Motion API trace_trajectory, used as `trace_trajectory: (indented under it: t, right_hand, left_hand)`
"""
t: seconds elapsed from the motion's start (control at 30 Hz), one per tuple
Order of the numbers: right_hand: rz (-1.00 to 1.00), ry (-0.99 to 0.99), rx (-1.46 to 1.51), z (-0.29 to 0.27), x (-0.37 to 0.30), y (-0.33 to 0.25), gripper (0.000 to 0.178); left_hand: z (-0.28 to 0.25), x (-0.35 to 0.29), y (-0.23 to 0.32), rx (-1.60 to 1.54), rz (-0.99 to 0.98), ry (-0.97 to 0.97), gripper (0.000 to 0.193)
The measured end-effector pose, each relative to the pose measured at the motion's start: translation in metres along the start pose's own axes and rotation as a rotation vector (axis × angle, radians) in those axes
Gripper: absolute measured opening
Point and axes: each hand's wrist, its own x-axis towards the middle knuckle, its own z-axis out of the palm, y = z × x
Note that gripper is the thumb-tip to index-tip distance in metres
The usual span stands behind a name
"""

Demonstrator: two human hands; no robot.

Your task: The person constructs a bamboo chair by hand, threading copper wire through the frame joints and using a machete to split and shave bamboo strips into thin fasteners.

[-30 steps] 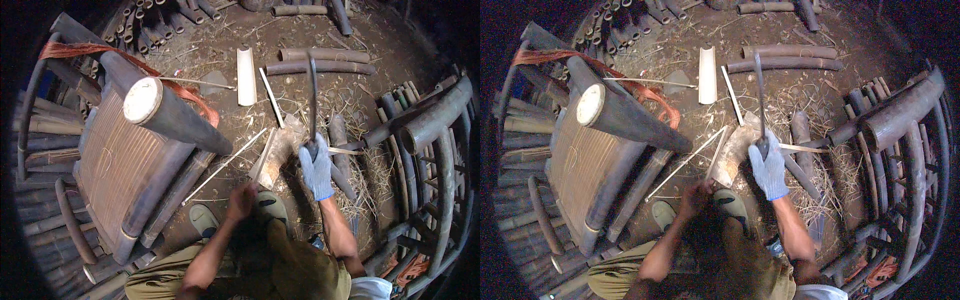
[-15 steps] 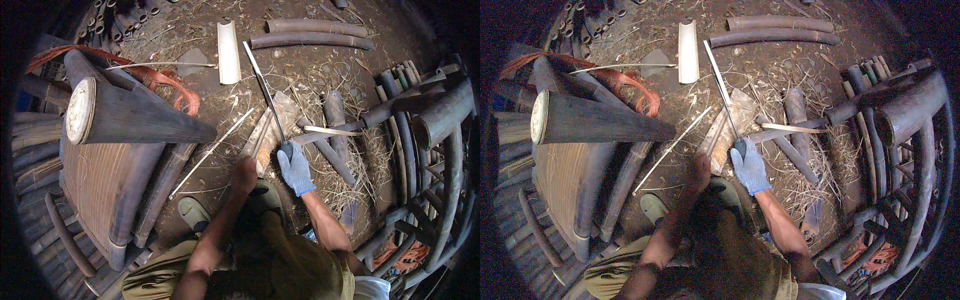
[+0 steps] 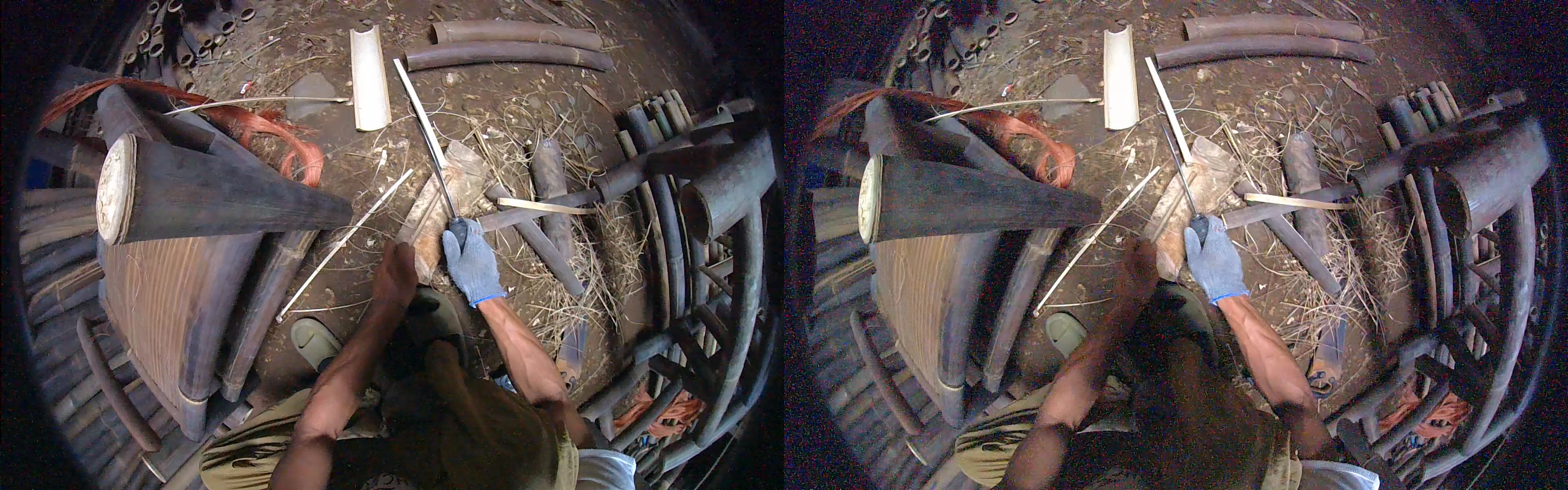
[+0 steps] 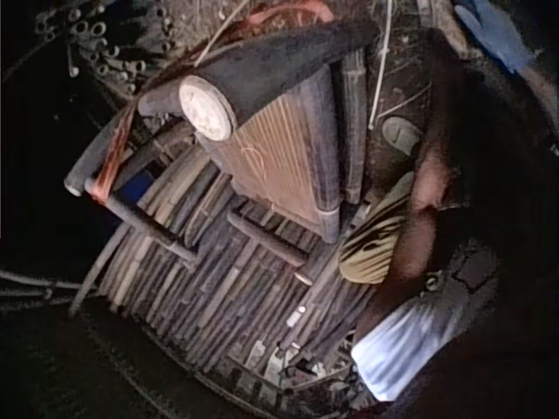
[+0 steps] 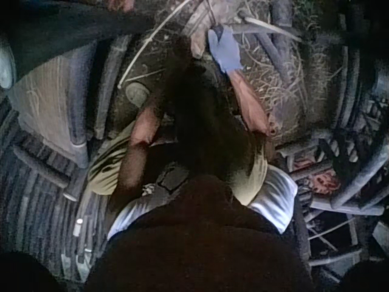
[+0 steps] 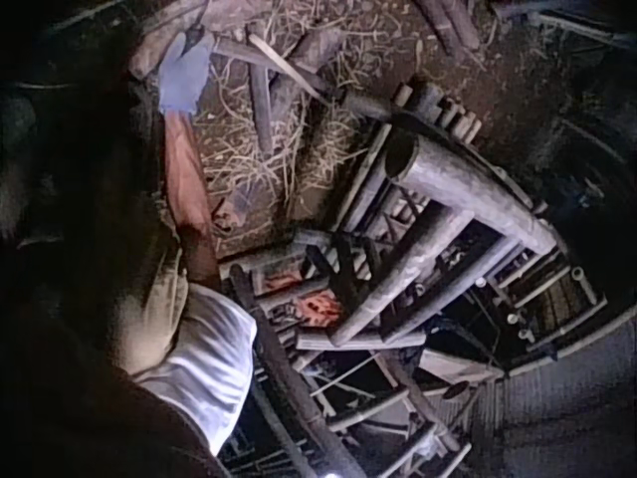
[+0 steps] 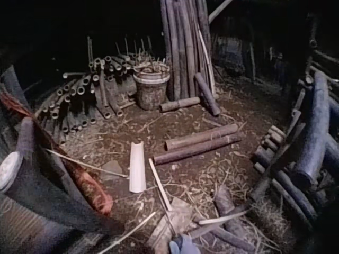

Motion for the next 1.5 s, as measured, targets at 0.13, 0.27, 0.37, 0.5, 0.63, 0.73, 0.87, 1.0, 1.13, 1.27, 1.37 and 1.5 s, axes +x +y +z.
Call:
trace_trajectory:
  t: [0.13, 0.27, 0.37, 0.5, 0.63, 0.73, 0.87, 1.0, 1.13, 1.27, 1.37, 1.5]
  right_hand:
    - [0.070, -0.055, -0.037, 0.001, 0.003, 0.006, 0.045]
    - [0.130, -0.071, -0.048, 0.002, 0.004, 0.007, 0.046]
    - [0.102, -0.058, -0.047, 0.004, 0.004, 0.006, 0.046]
    - [0.044, -0.004, 0.037, -0.003, 0.000, -0.007, 0.046]
    - [-0.176, 0.265, 0.202, -0.031, -0.015, -0.056, 0.047]
    - [-0.392, 0.482, 0.164, -0.036, -0.019, -0.057, 0.051]
    - [0.016, -0.014, -0.099, -0.004, -0.004, -0.003, 0.051]
    - [0.166, -0.120, -0.139, -0.011, -0.004, -0.009, 0.050]
    - [0.005, 0.028, -0.102, -0.022, -0.008, -0.028, 0.050]
    - [0.057, 0.009, -0.176, -0.004, -0.007, -0.002, 0.049]
    - [0.038, -0.078, -0.272, 0.001, 0.014, 0.015, 0.048]
    - [0.020, -0.030, -0.194, 0.005, -0.002, 0.017, 0.054]
  left_hand:
    - [-0.012, 0.009, 0.022, 0.032, -0.268, -0.169, 0.035]
    - [-0.018, -0.003, 0.028, 0.055, -0.033, -0.024, 0.033]
    - [-0.011, -0.002, 0.015, 0.034, 0.051, 0.047, 0.030]
    - [-0.009, 0.004, 0.003, 0.114, 0.101, -0.015, 0.026]
    - [-0.009, 0.002, 0.003, 0.152, 0.192, 0.045, 0.019]
    - [-0.008, 0.002, 0.007, 0.263, 0.180, 0.100, 0.014]
    - [-0.007, 0.010, 0.007, 0.238, 0.232, 0.008, 0.011]
    - [-0.012, -0.002, 0.005, 0.233, 0.238, 0.009, 0.010]
    - [-0.040, 0.006, 0.035, 0.165, 0.321, 0.242, 0.011]
    - [-0.039, 0.000, 0.019, 0.209, 0.221, -0.030, 0.018]
    - [-0.021, 0.033, 0.010, 0.374, 0.449, 0.522, 0.027]
    - [-0.006, -0.016, -0.011, 0.214, 0.042, 0.207, 0.028]
